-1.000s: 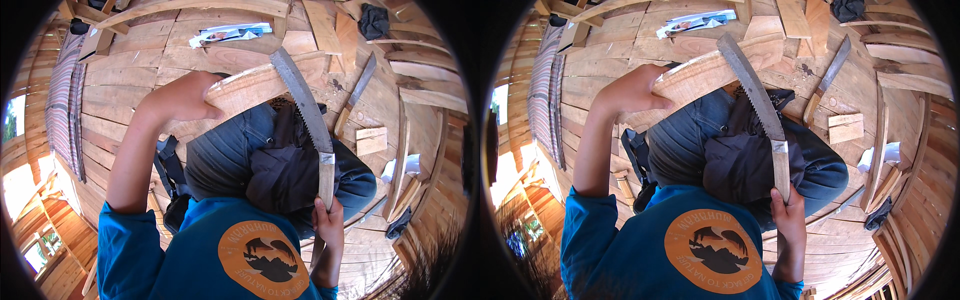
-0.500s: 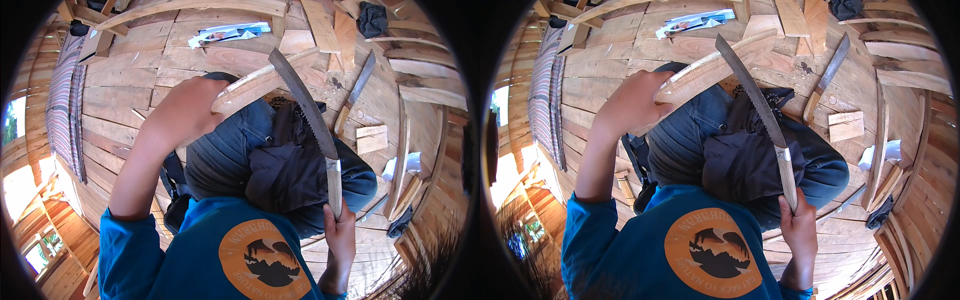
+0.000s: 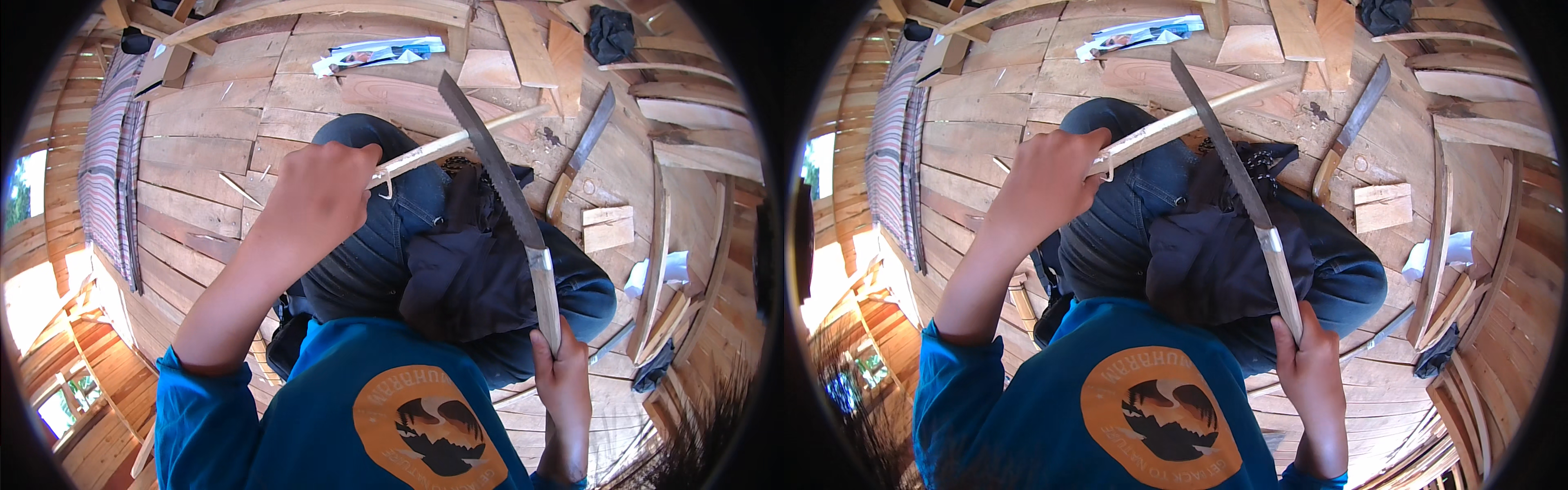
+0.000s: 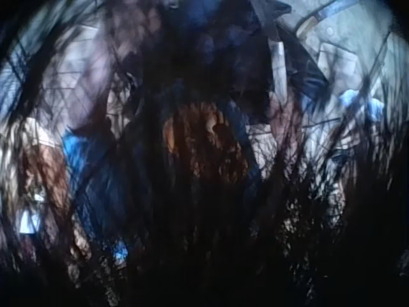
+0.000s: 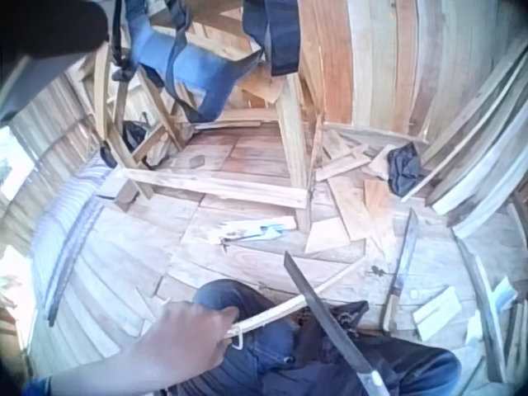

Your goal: The person saws a piece of wood using a hand saw, holding the wood steady by hand.

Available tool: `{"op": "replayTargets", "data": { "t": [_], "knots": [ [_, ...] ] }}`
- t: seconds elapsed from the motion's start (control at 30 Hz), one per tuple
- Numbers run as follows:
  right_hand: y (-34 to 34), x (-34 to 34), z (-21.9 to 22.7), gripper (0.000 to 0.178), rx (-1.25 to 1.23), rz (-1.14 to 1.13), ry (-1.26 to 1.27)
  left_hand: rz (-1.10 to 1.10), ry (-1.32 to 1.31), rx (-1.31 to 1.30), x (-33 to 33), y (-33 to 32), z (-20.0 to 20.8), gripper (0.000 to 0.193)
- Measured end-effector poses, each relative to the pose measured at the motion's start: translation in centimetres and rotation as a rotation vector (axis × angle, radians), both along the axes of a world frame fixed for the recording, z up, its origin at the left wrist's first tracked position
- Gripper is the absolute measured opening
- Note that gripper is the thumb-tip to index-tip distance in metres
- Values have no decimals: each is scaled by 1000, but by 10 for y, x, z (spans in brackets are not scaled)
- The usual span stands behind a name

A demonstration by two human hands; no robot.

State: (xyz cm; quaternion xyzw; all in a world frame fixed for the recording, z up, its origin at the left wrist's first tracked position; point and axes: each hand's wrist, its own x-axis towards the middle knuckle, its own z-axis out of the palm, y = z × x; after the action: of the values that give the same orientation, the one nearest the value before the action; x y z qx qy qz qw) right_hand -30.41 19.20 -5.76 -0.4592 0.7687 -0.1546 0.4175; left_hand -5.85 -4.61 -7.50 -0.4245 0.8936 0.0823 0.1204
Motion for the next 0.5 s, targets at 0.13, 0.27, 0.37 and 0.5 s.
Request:
{"op": "replayTargets", "data": {
  "t": [0.13,0.27,0.37,0.5],
  "knots": [
    [10,4,15,19,59,-40,-21,-39,-95,2,-7,3,4,32],
    [-4,10,-9,18,-71,-46,-63,-114,113,-47,-9,16,1,32],
    [-24,19,-23,19,-135,-65,-64,-145,60,-62,-10,21,0,32],
    [-21,15,-13,19,-118,6,22,-115,31,-102,-5,16,0,32]
  ]
}}
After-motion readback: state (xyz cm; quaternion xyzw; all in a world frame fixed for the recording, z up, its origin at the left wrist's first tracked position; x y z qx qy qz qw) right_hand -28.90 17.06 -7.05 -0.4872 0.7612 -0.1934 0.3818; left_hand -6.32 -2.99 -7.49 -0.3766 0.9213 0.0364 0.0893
